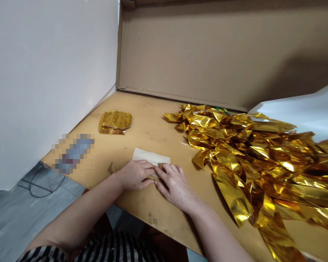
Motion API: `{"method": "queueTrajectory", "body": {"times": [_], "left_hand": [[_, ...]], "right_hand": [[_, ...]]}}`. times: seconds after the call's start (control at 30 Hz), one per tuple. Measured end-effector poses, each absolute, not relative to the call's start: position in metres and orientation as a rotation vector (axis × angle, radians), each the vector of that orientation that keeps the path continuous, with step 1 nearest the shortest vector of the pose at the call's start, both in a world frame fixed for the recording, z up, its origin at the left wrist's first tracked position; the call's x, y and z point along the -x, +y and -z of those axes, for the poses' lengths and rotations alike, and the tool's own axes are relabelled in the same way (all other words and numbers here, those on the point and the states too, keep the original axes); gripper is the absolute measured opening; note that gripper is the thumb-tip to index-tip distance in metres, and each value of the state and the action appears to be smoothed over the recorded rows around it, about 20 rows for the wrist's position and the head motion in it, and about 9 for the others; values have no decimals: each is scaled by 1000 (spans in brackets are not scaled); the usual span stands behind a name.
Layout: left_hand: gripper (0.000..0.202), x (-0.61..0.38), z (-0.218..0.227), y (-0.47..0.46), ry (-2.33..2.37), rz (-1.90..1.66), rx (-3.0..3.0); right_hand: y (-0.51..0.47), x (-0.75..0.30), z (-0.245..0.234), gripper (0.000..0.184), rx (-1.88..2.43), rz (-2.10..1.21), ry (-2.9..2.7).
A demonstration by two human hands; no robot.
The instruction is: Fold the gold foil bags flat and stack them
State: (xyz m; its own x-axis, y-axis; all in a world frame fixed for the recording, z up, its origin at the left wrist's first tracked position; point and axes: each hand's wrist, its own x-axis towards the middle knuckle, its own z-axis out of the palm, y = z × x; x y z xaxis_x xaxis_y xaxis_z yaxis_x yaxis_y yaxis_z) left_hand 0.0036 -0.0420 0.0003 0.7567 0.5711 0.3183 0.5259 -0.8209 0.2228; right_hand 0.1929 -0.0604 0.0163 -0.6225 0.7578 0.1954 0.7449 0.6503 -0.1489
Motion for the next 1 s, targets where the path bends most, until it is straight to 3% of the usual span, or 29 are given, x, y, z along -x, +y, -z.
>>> {"method": "queueTrajectory", "body": {"times": [0.57,0.83,1.0], "left_hand": [[18,-5,-6,-42,970,-391,-2868],[44,-8,-4,-43,879,-424,-2900],[40,-7,0,-40,877,-468,-2888]], "right_hand": [[-61,-200,-26,23,1264,4,-2629],[-61,-201,-26,24,1311,-9,-2644],[-62,-200,-28,24,1310,-19,-2643]]}}
